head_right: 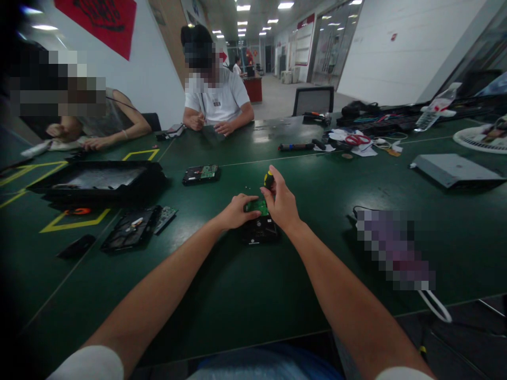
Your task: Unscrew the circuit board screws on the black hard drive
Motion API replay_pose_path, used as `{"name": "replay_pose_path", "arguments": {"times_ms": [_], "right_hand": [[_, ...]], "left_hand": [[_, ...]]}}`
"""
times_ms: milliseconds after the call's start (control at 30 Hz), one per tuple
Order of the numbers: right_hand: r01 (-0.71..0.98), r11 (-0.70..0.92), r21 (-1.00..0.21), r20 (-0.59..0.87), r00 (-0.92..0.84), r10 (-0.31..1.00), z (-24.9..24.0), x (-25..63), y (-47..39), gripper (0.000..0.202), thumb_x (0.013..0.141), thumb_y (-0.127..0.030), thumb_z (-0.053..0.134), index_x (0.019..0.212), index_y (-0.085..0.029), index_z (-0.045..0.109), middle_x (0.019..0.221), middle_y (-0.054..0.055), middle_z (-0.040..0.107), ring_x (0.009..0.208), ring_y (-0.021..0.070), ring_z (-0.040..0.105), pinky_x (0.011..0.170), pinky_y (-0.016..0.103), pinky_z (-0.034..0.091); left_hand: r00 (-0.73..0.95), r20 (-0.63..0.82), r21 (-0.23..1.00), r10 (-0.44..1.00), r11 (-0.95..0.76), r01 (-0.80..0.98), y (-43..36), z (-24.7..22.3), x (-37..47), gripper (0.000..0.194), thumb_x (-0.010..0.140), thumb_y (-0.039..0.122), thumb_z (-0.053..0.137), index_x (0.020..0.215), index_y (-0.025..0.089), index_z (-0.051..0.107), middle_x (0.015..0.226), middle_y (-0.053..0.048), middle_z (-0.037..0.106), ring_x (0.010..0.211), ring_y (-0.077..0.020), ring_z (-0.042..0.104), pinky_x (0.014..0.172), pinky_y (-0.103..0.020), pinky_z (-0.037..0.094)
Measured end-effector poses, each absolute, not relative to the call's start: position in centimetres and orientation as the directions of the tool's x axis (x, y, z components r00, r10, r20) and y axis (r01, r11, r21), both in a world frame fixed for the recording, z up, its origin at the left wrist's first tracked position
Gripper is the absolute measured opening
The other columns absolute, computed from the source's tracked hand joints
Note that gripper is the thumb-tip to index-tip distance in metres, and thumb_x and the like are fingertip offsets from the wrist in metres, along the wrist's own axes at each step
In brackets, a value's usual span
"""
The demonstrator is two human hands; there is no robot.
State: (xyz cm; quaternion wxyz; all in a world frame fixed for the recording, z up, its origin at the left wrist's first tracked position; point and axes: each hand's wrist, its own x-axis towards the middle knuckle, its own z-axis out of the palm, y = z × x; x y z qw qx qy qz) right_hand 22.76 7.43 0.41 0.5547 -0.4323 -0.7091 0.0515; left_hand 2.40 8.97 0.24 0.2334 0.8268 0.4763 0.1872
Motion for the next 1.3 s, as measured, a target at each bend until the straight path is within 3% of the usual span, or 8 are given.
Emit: {"name": "replay_pose_path", "arguments": {"times_ms": [400,800,1133,1300], "right_hand": [[0.554,0.613,-0.563,0.746,0.021,0.666,0.29,22.80,7.35,0.071,0.100,-0.044,0.062,0.162,-0.036,0.027,0.138,0.008,0.068,0.102,0.0259,0.077,0.093,0.049,0.067],[0.555,0.620,-0.554,0.752,0.014,0.660,0.18,22.83,7.54,0.072,0.100,-0.044,0.062,0.162,-0.036,0.027,0.146,0.009,0.064,0.105,0.0265,0.077,0.092,0.049,0.067],[0.544,0.634,-0.550,0.747,-0.019,0.664,0.25,22.79,7.45,0.069,0.102,-0.043,0.058,0.163,-0.036,0.024,0.138,0.009,0.068,0.107,0.0268,0.076,0.093,0.049,0.066],[0.596,0.612,-0.519,0.756,-0.013,0.654,0.53,22.64,7.26,0.070,0.101,-0.044,0.061,0.162,-0.037,0.027,0.133,0.007,0.070,0.096,0.0254,0.076,0.090,0.050,0.067]], "left_hand": [[0.499,0.077,0.554,0.863,-0.453,0.698,9.28,0.43,2.49,0.063,0.090,0.050,0.069,0.143,0.019,0.060,0.129,-0.016,0.060,0.127,-0.0367,0.051,0.110,-0.051,0.041],[0.499,0.084,0.561,0.862,-0.455,0.691,9.17,0.48,2.34,0.060,0.090,0.048,0.070,0.141,0.018,0.061,0.128,-0.016,0.060,0.125,-0.0357,0.052,0.112,-0.051,0.041],[0.483,0.086,0.570,0.871,-0.441,0.693,9.09,0.35,2.37,0.059,0.090,0.049,0.069,0.142,0.020,0.061,0.126,-0.014,0.059,0.124,-0.0354,0.051,0.111,-0.051,0.042],[0.488,0.079,0.574,0.869,-0.440,0.691,9.14,0.35,2.33,0.061,0.090,0.050,0.070,0.142,0.019,0.060,0.123,-0.014,0.059,0.123,-0.0351,0.052,0.110,-0.050,0.042]]}}
